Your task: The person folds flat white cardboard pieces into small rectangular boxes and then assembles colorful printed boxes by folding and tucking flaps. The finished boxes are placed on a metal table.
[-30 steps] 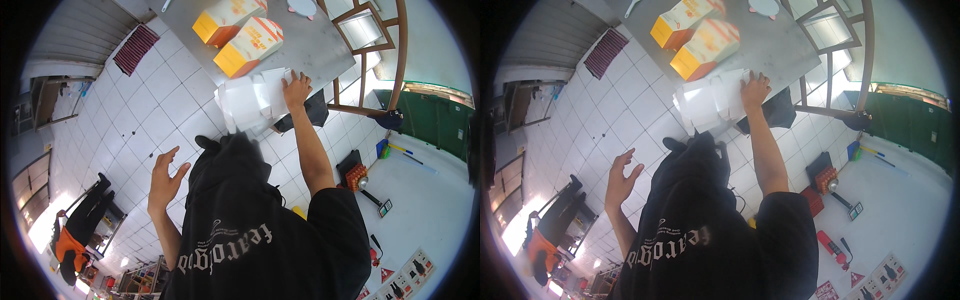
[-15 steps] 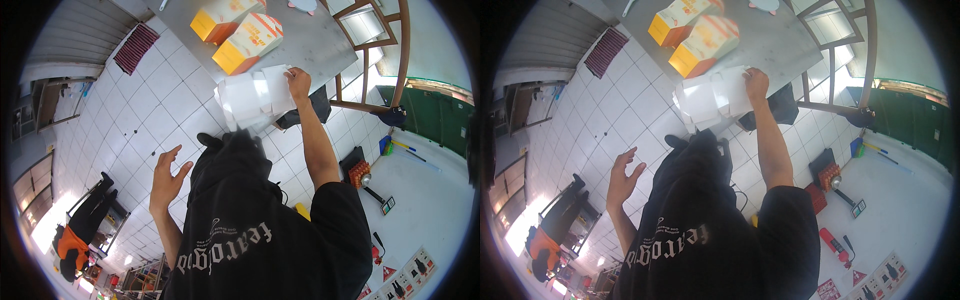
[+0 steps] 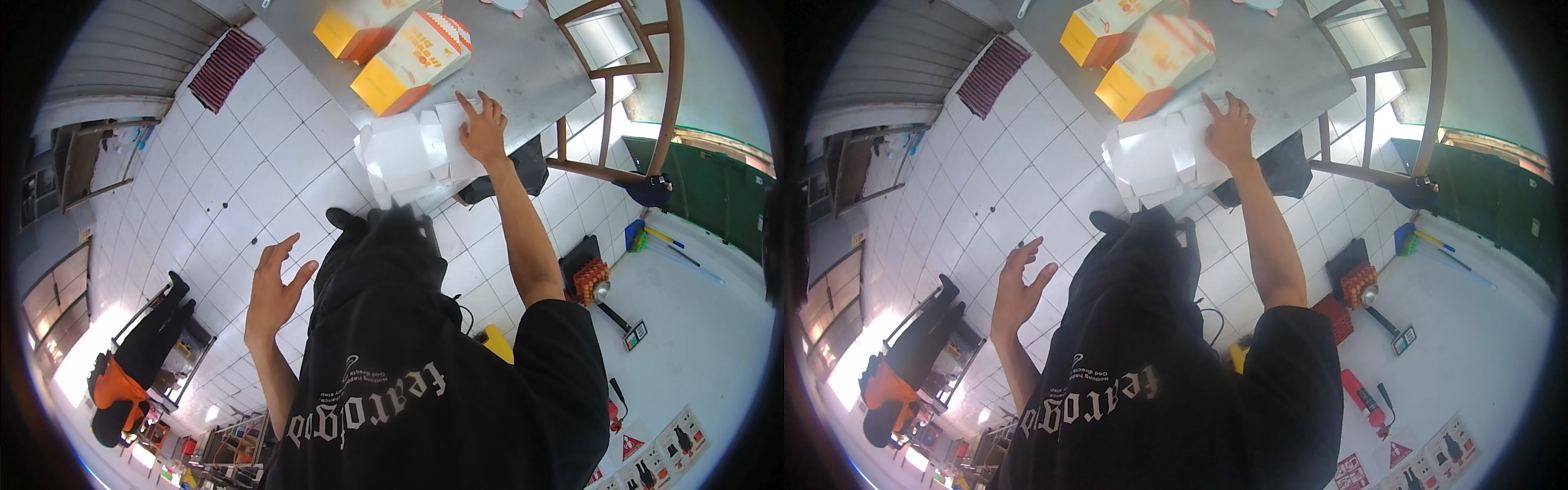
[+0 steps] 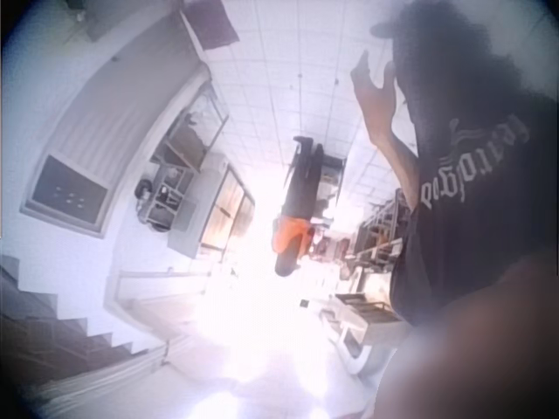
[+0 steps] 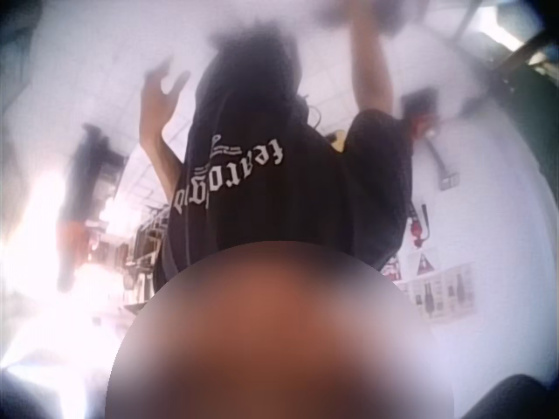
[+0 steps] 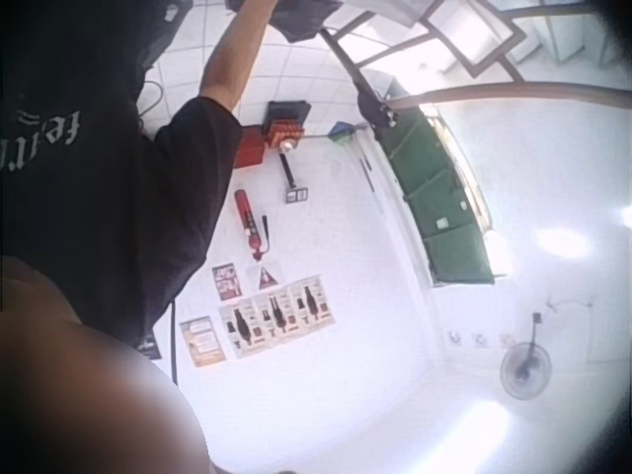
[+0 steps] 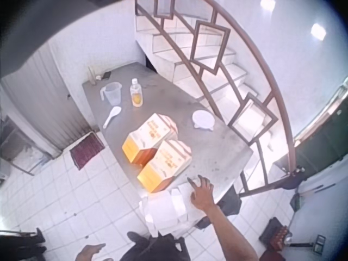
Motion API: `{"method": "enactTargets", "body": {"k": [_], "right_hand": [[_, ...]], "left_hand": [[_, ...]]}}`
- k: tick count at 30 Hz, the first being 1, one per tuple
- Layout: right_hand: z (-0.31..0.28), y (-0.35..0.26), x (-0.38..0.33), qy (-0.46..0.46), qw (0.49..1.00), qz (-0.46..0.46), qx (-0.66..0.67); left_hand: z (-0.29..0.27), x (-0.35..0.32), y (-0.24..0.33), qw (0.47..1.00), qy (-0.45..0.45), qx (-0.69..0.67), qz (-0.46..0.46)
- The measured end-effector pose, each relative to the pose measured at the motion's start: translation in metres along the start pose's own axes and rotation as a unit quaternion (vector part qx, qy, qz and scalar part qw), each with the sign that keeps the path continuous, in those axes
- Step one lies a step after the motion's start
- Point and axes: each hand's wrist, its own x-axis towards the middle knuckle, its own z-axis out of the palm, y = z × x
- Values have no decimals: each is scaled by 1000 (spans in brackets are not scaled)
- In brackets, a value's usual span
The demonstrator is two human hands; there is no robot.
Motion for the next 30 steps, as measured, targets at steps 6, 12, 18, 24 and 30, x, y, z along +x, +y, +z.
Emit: {"method": "enactTargets", "body": {"k": [6, 12, 18, 24, 30], "right_hand": [[0, -10, 2, -33, 999, 13, -1], [8, 5, 1, 20, 999, -43, 23], [-3, 1, 3, 4, 1000, 0, -18], [-6, 10, 6, -6, 998, -44, -38], [0, 9, 4, -3, 999, -16, -48]], "left_hand": [[1, 3, 4, 1000, 1, -2, 5], [5, 6, 5, 1000, -10, -9, 4], [7, 9, 2, 1000, -9, -18, 16], [8, 8, -3, 1000, -9, -25, 15], [7, 4, -4, 999, -11, -52, -4]]}}
